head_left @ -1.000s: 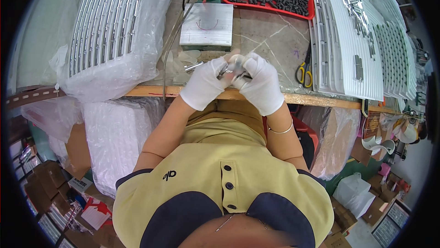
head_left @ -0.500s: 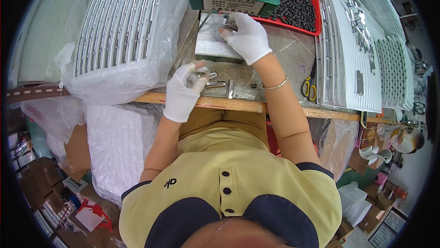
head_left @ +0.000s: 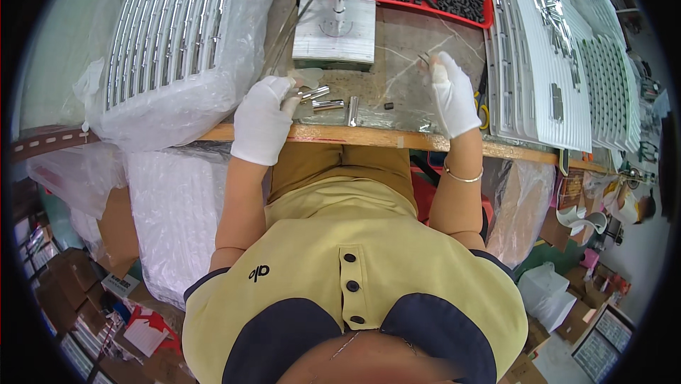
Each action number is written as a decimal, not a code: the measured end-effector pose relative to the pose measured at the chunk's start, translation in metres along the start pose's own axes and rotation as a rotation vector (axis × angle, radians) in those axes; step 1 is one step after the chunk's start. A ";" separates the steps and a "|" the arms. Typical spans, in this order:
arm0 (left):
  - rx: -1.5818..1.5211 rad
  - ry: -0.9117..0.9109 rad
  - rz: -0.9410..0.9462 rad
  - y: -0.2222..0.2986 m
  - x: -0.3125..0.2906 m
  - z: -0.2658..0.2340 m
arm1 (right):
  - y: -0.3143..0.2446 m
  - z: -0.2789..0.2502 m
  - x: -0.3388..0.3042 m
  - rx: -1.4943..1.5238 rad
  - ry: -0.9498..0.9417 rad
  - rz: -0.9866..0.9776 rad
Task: Assembling small black rubber caps onto long silver metal rods and packing them into plastic-wrapped trays for shipping.
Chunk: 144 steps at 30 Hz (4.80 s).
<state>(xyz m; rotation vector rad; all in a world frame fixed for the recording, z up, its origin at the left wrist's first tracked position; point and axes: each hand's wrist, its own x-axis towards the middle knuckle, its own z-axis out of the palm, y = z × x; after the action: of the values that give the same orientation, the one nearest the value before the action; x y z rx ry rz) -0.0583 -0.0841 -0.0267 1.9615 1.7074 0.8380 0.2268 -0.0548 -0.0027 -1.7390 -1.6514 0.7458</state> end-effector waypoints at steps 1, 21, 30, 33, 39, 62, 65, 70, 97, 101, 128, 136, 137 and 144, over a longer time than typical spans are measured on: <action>0.089 -0.013 0.048 0.003 0.002 -0.002 | 0.006 -0.004 -0.008 -0.001 0.004 0.006; -0.372 0.115 -0.059 0.013 -0.001 0.009 | 0.019 -0.001 -0.048 -0.328 -0.130 0.050; -0.546 -0.126 -0.160 0.020 -0.004 0.031 | 0.019 0.001 -0.043 -0.465 -0.205 -0.144; -0.605 -0.173 -0.197 0.033 0.000 0.037 | 0.017 0.011 -0.036 -0.448 -0.226 0.030; -0.556 -0.292 -0.242 0.040 0.005 0.041 | -0.012 -0.007 -0.034 -0.037 -0.127 0.065; -0.833 -0.290 -0.195 0.062 0.013 0.071 | 0.132 -0.251 0.155 -0.707 0.430 0.594; -0.811 -0.266 -0.215 0.065 0.016 0.065 | 0.174 -0.258 0.186 -0.872 0.362 0.595; -0.742 -0.241 -0.151 0.071 0.031 0.053 | 0.134 -0.286 0.161 -0.902 0.293 0.363; -0.268 0.104 0.002 0.047 0.071 0.022 | -0.045 0.036 0.040 0.023 -0.010 -0.272; 0.039 0.007 0.097 0.032 0.112 0.021 | -0.049 0.060 0.075 0.156 -0.053 -0.275; -0.402 0.048 0.030 0.047 0.009 0.029 | -0.075 0.048 -0.021 0.333 0.017 -0.271; -0.636 -0.077 -0.209 0.031 0.008 0.011 | -0.048 0.024 -0.013 0.414 -0.034 -0.122; -0.479 -0.106 -0.116 0.026 0.008 0.007 | -0.034 0.014 -0.007 0.295 -0.006 -0.034; 0.226 -0.535 0.045 0.036 0.017 0.011 | 0.027 -0.016 0.016 -0.003 0.093 0.182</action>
<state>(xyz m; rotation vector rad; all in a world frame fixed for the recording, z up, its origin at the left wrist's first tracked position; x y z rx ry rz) -0.0232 -0.0727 -0.0084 2.1248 1.4819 0.1034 0.2576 -0.0403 -0.0123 -1.9153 -1.4472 0.7331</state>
